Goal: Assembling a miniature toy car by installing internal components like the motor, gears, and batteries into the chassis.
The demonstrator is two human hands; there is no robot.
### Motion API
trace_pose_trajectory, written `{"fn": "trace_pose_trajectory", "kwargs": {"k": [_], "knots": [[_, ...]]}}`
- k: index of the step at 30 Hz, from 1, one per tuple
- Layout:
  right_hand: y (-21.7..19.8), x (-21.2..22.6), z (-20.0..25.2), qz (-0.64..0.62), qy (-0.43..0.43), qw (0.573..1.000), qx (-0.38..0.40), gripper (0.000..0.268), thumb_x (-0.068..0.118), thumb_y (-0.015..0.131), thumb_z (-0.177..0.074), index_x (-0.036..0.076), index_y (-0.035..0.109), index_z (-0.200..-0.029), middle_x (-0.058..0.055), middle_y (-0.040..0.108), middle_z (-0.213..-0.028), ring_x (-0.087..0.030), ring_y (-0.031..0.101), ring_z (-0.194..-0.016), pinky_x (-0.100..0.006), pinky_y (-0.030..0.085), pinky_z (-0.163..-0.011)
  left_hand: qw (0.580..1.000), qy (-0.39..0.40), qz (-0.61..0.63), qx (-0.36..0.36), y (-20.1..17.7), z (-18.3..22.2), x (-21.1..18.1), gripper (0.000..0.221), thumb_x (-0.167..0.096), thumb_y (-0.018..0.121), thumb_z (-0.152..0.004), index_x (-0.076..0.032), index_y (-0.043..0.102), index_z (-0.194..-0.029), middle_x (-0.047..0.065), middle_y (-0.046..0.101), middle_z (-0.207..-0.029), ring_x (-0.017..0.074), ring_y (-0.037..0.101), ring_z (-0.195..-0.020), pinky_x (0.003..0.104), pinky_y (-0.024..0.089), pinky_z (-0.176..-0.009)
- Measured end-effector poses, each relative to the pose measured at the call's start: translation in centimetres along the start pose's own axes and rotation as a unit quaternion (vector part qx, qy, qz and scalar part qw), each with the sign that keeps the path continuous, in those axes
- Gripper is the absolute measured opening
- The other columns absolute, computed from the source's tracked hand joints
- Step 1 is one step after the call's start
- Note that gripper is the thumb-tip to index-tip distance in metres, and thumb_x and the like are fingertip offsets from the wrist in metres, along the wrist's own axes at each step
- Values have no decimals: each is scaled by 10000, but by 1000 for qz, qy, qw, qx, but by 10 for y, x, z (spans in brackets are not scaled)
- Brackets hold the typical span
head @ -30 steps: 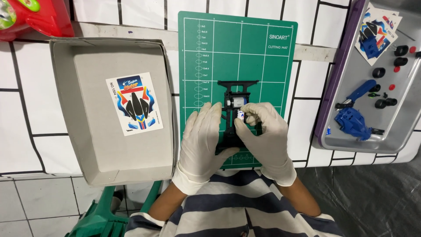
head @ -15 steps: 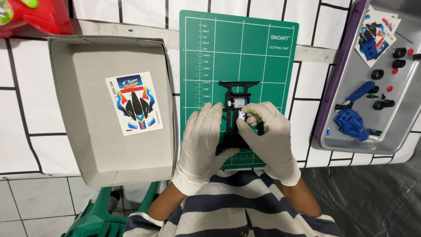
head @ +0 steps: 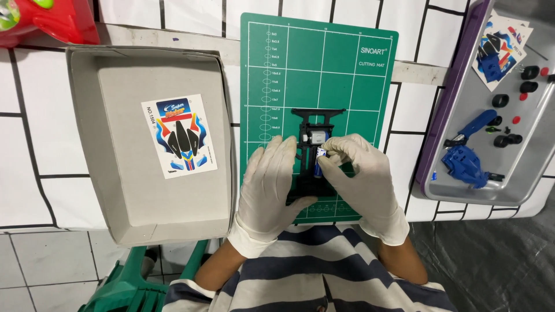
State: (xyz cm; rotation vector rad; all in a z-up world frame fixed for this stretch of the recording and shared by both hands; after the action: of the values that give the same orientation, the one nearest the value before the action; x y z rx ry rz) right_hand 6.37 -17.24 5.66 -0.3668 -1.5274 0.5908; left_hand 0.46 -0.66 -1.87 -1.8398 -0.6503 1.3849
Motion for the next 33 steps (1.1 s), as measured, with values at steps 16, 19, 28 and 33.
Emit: {"fn": "trace_pose_trajectory", "kwargs": {"k": [16, 19, 28, 33], "knots": [[4, -1, 7, 41, 7, 999, -14, 94, 85, 780, -913, 27, 719, -872, -91, 667, -734, -202, 702, -629, -262, 563, -598, 1000, -5, -14, 2, -3, 0, -1, 1177, -718, 803, -654, -64, 379, -1536, 104, 469, -1586, 292, 452, -1464, 481, 348, -1231], [5, -1, 10, 38, 27, 999, -19, 121, 114, 811, -898, 29, 725, -897, -96, 672, -732, -194, 704, -634, -262, 572, -599, 1000, -4, -24, 3, -5, -1, -2, 1191, -707, 823, -636, -60, 385, -1534, 104, 465, -1592, 287, 451, -1466, 473, 334, -1239], [7, -13, 9, 5, 66, 997, -28, 239, 124, 848, -881, 25, 638, -824, -101, 647, -664, -169, 678, -610, -271, 560, -584, 1000, 0, -28, 1, -9, -1, -3, 1187, -710, 820, -637, -64, 390, -1535, 101, 467, -1590, 280, 449, -1468, 472, 319, -1249], [10, -15, 13, -2, 50, 998, -34, 227, 50, 851, -859, 44, 632, -804, -74, 637, -691, -190, 668, -631, -291, 560, -602, 998, -27, 6, 59, -23, -9, -8, 1243, -586, 948, -507, -6, 440, -1481, 160, 548, -1497, 340, 498, -1414, 513, 333, -1204]]}}
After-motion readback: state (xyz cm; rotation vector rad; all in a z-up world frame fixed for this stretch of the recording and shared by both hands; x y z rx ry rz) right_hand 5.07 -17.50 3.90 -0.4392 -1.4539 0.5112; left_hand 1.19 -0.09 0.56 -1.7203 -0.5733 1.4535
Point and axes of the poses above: each hand's wrist, its own z-axis away from the middle knuckle, its own y-axis out of the palm, x = y × z, the point moved 1 cm from there along -z, towards the middle knuckle
